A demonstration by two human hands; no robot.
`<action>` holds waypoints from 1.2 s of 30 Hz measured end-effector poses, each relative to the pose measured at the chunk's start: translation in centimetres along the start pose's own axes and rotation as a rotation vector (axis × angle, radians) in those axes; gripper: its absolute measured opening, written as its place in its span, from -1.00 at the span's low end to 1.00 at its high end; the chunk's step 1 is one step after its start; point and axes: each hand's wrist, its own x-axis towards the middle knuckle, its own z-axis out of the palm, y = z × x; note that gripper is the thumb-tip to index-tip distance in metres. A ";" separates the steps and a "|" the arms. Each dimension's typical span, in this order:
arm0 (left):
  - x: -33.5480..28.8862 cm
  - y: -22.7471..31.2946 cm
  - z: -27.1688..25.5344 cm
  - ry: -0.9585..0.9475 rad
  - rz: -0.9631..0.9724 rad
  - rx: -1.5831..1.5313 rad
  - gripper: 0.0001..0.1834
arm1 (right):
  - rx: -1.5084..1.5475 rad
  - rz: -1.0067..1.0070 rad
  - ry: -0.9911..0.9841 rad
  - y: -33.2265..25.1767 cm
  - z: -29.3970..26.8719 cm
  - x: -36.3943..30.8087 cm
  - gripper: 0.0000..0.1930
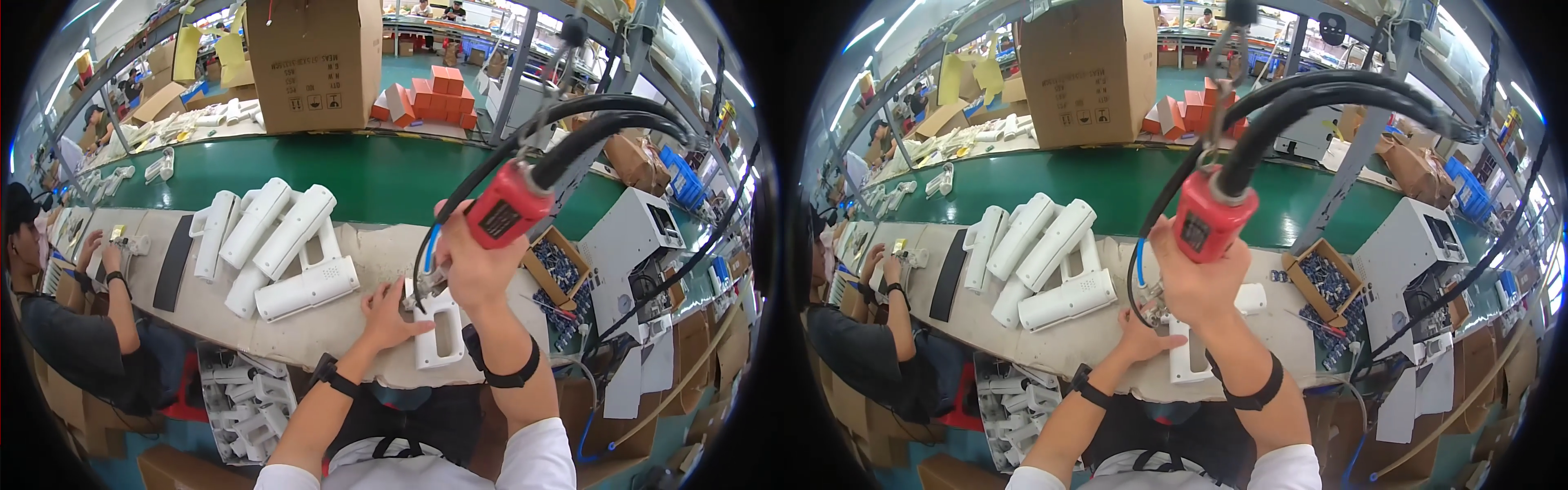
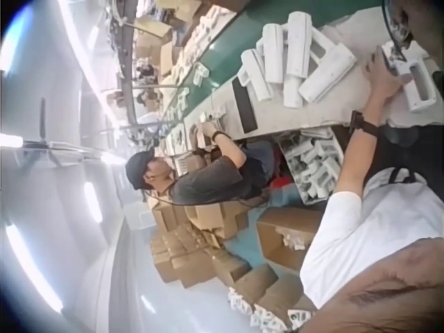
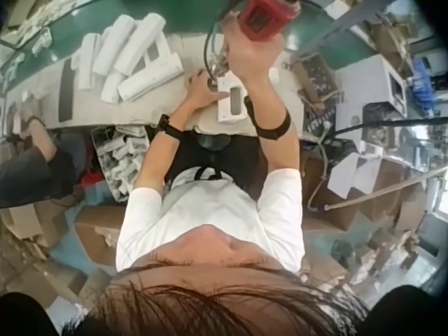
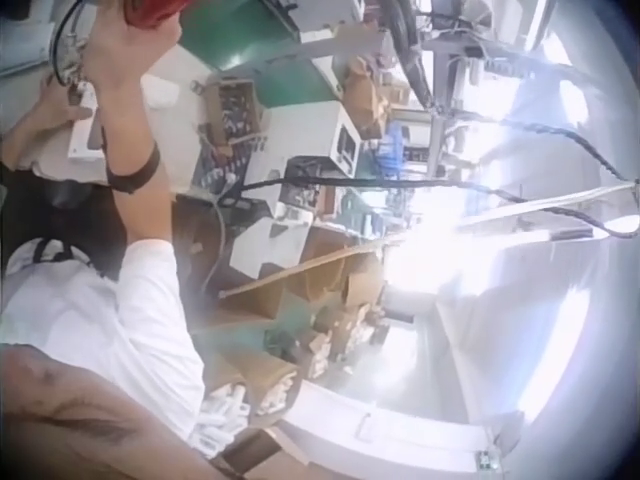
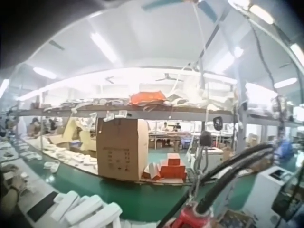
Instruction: Using an electric screwdriver to assemble plastic housings on a production line.
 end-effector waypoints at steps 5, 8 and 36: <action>0.2 -0.3 0.3 -0.062 0.025 0.078 0.28 | -0.014 0.026 0.016 2.2 0.3 -0.8 -0.87; 0.3 -0.4 0.4 -0.061 0.054 0.071 0.28 | -0.033 0.105 0.021 4.2 0.4 -1.5 -0.87; -1.5 2.1 1.5 0.029 0.125 0.004 0.23 | -0.125 0.151 -0.002 4.6 -1.7 -2.6 -0.86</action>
